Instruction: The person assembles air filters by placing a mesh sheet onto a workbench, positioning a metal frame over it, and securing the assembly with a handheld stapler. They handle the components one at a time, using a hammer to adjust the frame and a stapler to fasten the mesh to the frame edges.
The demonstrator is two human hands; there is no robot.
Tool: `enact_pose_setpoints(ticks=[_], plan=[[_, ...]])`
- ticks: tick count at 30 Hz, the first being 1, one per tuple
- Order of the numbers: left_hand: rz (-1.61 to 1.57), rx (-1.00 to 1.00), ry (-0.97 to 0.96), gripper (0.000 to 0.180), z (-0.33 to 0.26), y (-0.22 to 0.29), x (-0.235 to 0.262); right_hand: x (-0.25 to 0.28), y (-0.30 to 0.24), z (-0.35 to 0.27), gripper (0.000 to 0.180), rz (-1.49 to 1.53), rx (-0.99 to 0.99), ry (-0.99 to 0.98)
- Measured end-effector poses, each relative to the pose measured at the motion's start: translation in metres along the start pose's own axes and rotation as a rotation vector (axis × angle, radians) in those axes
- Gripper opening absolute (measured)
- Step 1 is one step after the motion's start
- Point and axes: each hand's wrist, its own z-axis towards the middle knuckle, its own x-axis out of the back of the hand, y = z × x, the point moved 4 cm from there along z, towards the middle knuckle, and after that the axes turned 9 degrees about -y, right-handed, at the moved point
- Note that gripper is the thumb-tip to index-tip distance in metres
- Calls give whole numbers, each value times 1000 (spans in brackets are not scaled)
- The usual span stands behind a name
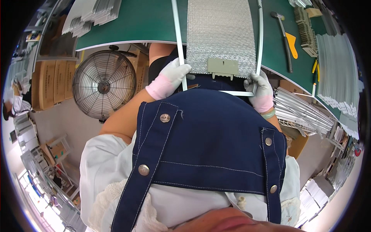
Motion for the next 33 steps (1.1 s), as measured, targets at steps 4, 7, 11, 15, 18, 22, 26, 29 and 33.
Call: enact_pose_setpoints(ticks=[4,7,11,15,18,22,26,29,33], plan=[[-378,-189,-68,35,20,0,6,-4,6,11,21,20,-19,-10],[-675,-122,-94,33,27,-10,12,-2,11,18,14,46,-21,-35],[-487,-136,131,33,16,-9,6,0,16,23,13,51,-12,-23],[-329,-214,120,35,20,-8,4,-14,11,19,14,9,-24,-35],[-459,-242,55,35,28,-13,5,-12,12,23,16,-11,-29,-67],[-602,-274,-35,35,29,-12,6,-12,13,22,21,-11,-45,-90],[-465,-283,137,34,26,-2,2,-4,18,27,23,25,-25,-91],[-350,-228,196,29,27,-2,6,-10,18,30,28,52,-2,-64],[-376,-150,93,25,30,-5,14,-13,16,30,29,-22,-15,-65]])
